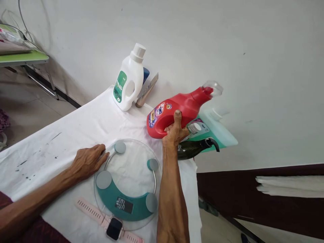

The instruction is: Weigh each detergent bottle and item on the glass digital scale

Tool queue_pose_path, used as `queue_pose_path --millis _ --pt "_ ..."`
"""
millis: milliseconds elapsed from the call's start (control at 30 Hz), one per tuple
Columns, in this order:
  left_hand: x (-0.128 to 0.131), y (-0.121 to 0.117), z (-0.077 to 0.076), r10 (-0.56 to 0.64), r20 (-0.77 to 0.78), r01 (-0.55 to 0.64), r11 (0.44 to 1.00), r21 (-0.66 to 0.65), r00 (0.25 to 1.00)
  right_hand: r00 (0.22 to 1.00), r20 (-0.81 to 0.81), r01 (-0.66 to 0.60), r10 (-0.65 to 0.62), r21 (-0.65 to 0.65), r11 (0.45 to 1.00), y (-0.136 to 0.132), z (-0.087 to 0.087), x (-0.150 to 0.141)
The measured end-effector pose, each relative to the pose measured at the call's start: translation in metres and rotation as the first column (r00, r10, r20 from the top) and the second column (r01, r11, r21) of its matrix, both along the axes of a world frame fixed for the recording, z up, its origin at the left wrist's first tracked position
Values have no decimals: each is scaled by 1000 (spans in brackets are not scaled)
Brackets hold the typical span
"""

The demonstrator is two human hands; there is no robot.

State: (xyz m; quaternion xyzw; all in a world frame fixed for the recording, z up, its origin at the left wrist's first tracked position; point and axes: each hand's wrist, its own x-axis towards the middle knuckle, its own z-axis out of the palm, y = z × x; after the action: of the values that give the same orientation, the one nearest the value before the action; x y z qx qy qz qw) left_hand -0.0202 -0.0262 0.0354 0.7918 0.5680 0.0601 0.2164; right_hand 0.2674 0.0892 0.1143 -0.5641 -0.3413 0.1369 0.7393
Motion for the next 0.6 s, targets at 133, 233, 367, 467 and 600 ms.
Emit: queue_pose_path --millis 133,233,367,467,600 --pt "-2 -1 1 1 17 -1 1000 13 1000 990 43 -135 134 17 991 -49 38 -12" --pt "-4 -2 1 -1 13 1 999 34 1000 965 85 -249 249 -11 968 -95 57 -23" --pt "-5 -2 2 -14 -3 14 999 40 1000 962 75 -258 264 -83 963 -154 56 -40" --pt "-6 -2 2 -13 -11 13 998 53 1000 963 -3 -267 269 -142 953 -188 43 -51" --pt "-5 -4 1 -8 -4 8 997 79 1000 958 -20 -286 286 -141 948 -215 27 -57"
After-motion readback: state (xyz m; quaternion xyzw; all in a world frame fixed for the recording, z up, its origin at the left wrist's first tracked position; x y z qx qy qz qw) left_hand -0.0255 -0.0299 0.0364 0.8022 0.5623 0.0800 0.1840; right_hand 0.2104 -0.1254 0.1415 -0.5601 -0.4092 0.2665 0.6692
